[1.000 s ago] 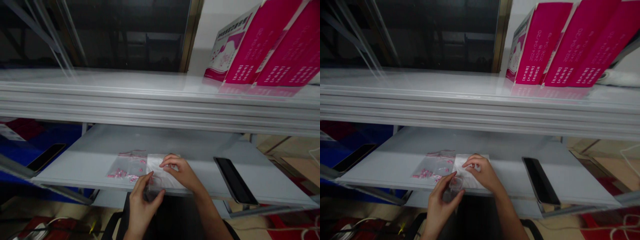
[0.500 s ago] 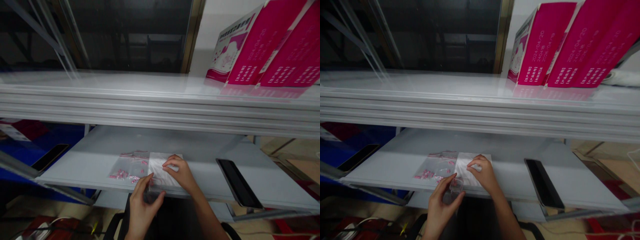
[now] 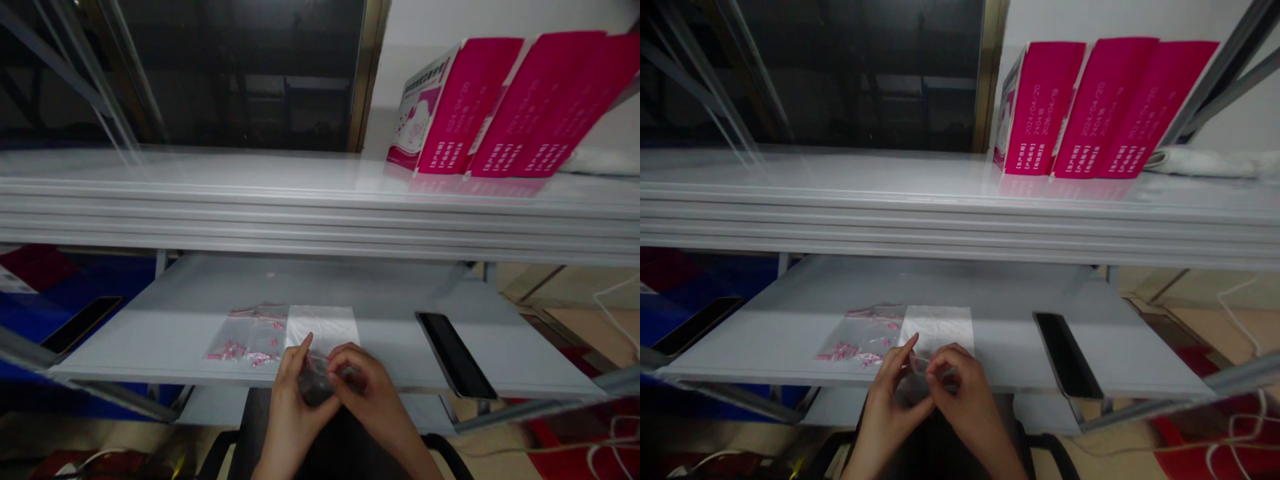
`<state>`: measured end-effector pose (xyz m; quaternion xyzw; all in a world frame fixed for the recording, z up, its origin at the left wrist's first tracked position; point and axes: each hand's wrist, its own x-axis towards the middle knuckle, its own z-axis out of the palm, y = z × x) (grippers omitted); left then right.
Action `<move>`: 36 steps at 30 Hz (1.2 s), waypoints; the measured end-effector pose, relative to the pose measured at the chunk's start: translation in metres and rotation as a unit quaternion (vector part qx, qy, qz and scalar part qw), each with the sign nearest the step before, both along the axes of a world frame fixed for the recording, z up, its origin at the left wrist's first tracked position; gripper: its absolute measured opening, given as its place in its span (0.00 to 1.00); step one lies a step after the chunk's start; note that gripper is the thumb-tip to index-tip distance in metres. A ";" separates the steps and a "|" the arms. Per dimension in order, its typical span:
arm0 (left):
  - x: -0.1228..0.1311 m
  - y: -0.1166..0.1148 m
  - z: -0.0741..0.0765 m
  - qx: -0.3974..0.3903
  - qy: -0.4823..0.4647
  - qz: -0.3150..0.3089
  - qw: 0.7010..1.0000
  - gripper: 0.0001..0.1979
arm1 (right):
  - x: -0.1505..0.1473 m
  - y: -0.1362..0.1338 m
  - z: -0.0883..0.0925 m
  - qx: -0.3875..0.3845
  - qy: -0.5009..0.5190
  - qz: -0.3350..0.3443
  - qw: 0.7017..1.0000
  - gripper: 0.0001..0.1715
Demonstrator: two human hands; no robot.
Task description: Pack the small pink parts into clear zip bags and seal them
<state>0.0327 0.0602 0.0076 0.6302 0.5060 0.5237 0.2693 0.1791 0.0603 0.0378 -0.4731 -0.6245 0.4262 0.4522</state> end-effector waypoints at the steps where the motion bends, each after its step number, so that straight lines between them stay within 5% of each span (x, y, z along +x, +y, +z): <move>1: 0.000 -0.001 0.002 -0.037 -0.033 -0.034 0.998 0.31 | 0.004 -0.002 0.002 0.003 -0.002 0.003 1.000 0.05; 5: -0.005 -0.007 0.007 -0.172 -0.150 -0.139 0.964 0.12 | 0.019 -0.011 0.009 0.014 -0.018 0.015 1.000 0.06; 8: -0.008 -0.009 0.010 -0.197 -0.159 -0.149 0.956 0.11 | 0.026 -0.016 0.009 0.012 -0.019 0.020 1.000 0.05; 19: -0.005 -0.011 0.017 -0.130 -0.103 -0.084 0.983 0.11 | 0.027 -0.022 -0.005 -0.017 0.072 -0.087 0.993 0.06; 32: -0.017 -0.014 0.023 -0.110 -0.063 -0.036 0.991 0.10 | 0.015 -0.017 -0.006 0.043 0.148 -0.118 0.981 0.05; 36: -0.023 -0.012 0.029 -0.086 -0.041 -0.075 0.993 0.10 | 0.017 -0.015 0.000 0.075 0.112 -0.101 0.986 0.05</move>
